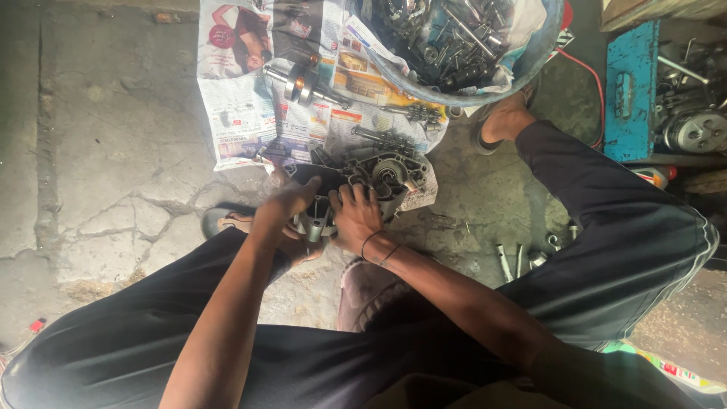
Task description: The person sits on the workshop floor and disassembles a motorcycle engine crankcase, removing fasteners and separating small components by hand, placing removed parts on the newspaper-covered ground beside a basin of parts. They turn the casing over and work on different sides as they go.
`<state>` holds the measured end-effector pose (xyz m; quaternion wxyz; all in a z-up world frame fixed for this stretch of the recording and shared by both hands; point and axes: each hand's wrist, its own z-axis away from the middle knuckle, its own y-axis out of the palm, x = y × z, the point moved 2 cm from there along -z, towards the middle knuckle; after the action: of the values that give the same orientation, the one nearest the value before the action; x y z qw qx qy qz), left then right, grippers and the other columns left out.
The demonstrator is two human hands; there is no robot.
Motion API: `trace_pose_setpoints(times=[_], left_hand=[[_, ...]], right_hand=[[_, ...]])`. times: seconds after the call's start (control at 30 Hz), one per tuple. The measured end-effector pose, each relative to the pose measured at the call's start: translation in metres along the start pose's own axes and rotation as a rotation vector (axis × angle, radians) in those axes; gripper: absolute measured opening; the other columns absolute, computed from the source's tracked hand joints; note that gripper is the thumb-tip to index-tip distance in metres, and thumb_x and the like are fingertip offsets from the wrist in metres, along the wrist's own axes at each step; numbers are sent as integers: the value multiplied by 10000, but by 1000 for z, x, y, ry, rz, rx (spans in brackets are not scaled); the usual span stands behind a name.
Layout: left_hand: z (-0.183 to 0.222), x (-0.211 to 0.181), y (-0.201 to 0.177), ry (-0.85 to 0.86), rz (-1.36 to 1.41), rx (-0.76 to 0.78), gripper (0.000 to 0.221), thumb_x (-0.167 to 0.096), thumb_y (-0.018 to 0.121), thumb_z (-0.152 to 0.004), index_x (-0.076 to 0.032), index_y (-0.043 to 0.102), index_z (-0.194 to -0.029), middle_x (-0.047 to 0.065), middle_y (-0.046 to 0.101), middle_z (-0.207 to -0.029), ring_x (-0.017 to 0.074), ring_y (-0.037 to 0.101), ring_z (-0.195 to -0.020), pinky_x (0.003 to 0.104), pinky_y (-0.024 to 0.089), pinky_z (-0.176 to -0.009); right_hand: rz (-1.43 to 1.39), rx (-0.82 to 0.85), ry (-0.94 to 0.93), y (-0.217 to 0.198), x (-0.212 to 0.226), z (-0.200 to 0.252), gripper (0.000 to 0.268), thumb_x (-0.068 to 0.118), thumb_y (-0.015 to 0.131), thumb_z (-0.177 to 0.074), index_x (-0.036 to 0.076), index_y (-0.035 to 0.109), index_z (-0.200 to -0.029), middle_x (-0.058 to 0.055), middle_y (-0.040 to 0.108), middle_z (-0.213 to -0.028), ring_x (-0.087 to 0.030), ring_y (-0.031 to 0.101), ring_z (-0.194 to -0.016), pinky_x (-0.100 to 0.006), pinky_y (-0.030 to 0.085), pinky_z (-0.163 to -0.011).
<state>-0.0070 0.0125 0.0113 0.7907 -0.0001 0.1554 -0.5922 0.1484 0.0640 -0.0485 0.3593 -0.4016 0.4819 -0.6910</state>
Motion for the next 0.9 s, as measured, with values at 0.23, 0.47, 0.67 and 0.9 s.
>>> trace_pose_setpoints(times=[0.23,0.47,0.67,0.9], left_hand=[[-13,-15,-1,793,-546,96,761,-735,516,-1006,-129,567,-1464,185,596,-1461,376,545,-1317,571,447,-1072],[66,-8,39,609,-1327,-132,1180,-556,902,-651,-219,254,-1577,62,452,-1523,300,442,-1396,601,312,-1130],[0,8,43,914,-1313,-430,677,-276,772,-823,-118,489,-1417,150,608,-1351,336,629,-1203,520,500,-1001],[13,-15,43,787,-1290,-344,343,-169,779,-808,-70,683,-1122,162,691,-1173,316,713,-1075,411,600,-868]], right_hand=[[22,-3,-47,1,-3,-7,965,453,914,-542,-27,566,-1303,-210,476,-1299,-406,406,-1255,-640,376,-1038],[-20,-138,-115,-7,-23,-16,679,373,876,-575,-46,693,-1078,-232,618,-1150,-439,491,-1199,-608,412,-1037],[-14,-57,-182,-18,-42,-34,729,390,878,-558,-37,693,-1119,-207,657,-1174,-393,530,-1203,-537,445,-1011],[-17,68,-314,-44,-49,-43,766,414,911,-433,33,729,-1072,-155,642,-1179,-351,515,-1214,-507,396,-1076]])
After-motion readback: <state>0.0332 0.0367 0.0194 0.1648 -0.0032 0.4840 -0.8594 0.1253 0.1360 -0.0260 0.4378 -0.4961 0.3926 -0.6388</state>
